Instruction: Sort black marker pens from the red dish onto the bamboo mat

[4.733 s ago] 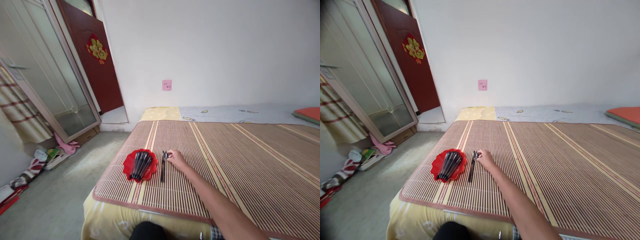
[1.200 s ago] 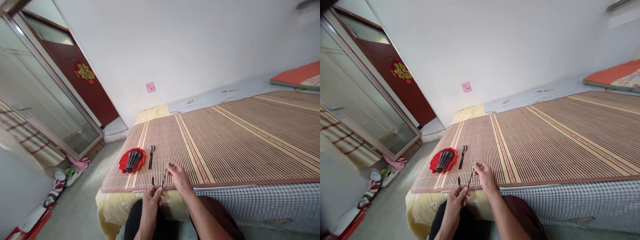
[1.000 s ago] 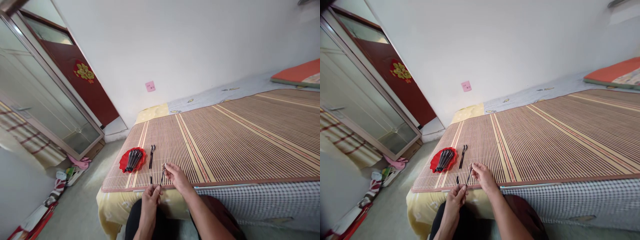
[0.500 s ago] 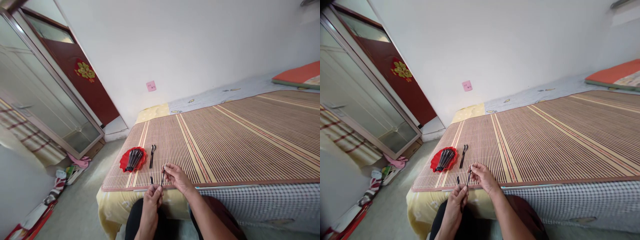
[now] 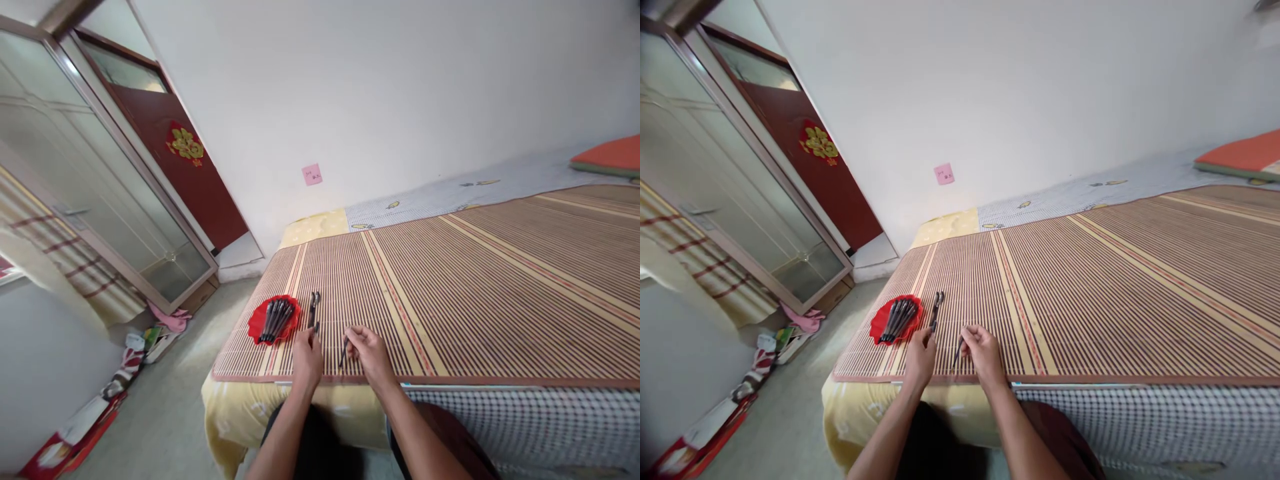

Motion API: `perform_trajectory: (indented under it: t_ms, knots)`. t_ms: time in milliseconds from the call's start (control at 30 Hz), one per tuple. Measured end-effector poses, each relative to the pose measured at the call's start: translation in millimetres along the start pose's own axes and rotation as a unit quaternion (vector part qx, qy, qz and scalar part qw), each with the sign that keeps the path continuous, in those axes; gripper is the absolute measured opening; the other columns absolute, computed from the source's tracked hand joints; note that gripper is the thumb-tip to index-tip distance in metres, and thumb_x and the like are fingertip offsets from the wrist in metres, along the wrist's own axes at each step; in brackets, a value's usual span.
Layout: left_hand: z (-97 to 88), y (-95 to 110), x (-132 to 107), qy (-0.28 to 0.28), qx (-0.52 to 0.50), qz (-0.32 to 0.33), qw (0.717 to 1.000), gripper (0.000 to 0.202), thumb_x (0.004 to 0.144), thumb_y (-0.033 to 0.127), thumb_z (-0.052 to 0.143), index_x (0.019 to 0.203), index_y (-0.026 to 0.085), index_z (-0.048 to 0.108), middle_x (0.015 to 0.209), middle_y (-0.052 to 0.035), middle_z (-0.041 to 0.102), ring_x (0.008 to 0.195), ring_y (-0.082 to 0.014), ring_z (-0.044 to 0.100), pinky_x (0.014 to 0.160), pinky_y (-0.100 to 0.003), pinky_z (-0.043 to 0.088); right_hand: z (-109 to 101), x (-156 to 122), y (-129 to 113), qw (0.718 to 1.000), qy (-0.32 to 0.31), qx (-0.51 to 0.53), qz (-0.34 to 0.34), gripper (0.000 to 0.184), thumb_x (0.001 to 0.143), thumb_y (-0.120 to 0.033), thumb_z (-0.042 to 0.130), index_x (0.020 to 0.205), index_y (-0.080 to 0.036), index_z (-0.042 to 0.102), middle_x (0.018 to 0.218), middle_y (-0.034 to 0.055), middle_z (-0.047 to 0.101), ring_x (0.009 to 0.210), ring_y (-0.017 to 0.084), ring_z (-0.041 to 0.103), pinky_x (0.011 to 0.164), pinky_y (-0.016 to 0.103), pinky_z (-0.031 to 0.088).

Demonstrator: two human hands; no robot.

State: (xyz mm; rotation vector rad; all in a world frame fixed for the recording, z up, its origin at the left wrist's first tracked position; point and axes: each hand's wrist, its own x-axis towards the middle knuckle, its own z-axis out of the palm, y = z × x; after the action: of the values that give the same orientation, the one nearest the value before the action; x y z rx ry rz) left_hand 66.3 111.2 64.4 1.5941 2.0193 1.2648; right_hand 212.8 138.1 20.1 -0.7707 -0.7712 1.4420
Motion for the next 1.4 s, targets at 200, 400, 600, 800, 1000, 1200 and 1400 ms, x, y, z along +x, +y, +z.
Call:
perform_trajectory:
  t_ms: [200,400,600,800,1000,1200,1400]
  knots:
    - [15.0,2.0,19.8,-0.009,0.155,0.006,0.988,0.010,0.088,0.011,0.057,0.092,0.015,0.064,0.087,-0.0111,0.070,0.091,-0.0270,0.067,0.083,-0.034,0.044,-0.2,-0.8,-1.4,1.000,0.000,-0.010,0.008,0.050,0.060,-0.061,0.086,0.076,-0.016,0.069,0.061,0.0013,0.068,0.048,0.011,0.056,0.045,0.024,0.047]
    - [32.3,1.5,32.5,-0.020,0.252,0.021,0.967,0.014,0.091,0.007,0.051,0.100,0.012,0.060,0.095,-0.0147,0.070,0.092,-0.0270,0.068,0.080,-0.034,0.047,-0.3,0.6,0.5,0.999,-0.002,-0.018,0.027,0.049,0.061,-0.060,0.086,0.075,-0.017,0.068,0.055,-0.0009,0.064,0.046,0.011,0.055,0.045,0.022,0.046]
    - [24.1,1.3,18.9,-0.013,0.300,0.091,0.950,0.023,0.095,0.013,0.048,0.114,0.013,0.061,0.120,-0.0173,0.065,0.117,-0.0313,0.061,0.098,-0.044,0.047,-3.2,2.5,3.3,1.000,-0.006,-0.011,0.027,0.049,0.061,-0.060,0.086,0.073,-0.017,0.068,0.059,-0.0001,0.066,0.047,0.011,0.055,0.045,0.022,0.044]
    - [16.3,-25.4,-12.4,-0.155,0.325,0.297,0.884,0.048,0.095,0.009,0.044,0.142,0.019,0.052,0.152,-0.0105,0.053,0.145,-0.0273,0.042,0.119,-0.049,0.035,-2.9,2.8,-0.2,1.000,-0.011,-0.002,0.014,0.048,0.062,-0.060,0.086,0.073,-0.016,0.068,0.062,0.0009,0.067,0.048,0.009,0.053,0.044,0.021,0.042]
    - [21.9,-40.6,-12.8,-0.156,0.344,0.301,0.876,0.048,0.099,0.017,0.045,0.146,0.014,0.048,0.152,-0.0139,0.053,0.144,-0.0271,0.044,0.119,-0.050,0.038,-5.8,1.1,1.0,1.000,-0.018,-0.011,0.021,0.048,0.063,-0.060,0.085,0.072,-0.017,0.067,0.058,-0.0005,0.063,0.047,0.010,0.053,0.043,0.022,0.043]
    - [20.1,-43.2,-2.4,-0.131,0.338,0.284,0.888,0.046,0.099,0.025,0.050,0.144,0.015,0.049,0.149,-0.0159,0.055,0.141,-0.0301,0.048,0.117,-0.055,0.039,-7.0,-0.4,0.8,0.999,-0.029,-0.028,0.020,0.048,0.066,-0.061,0.084,0.073,-0.016,0.069,0.062,0.0016,0.065,0.050,0.010,0.054,0.045,0.021,0.043]
    - [10.5,-43.9,10.2,-0.150,0.335,0.287,0.885,0.048,0.099,0.031,0.054,0.144,0.014,0.049,0.148,-0.0150,0.057,0.142,-0.0290,0.047,0.120,-0.055,0.036,-7.7,0.4,0.5,0.999,-0.033,-0.030,0.029,0.047,0.063,-0.061,0.086,0.072,-0.017,0.069,0.057,0.0004,0.062,0.050,0.011,0.052,0.044,0.022,0.042]
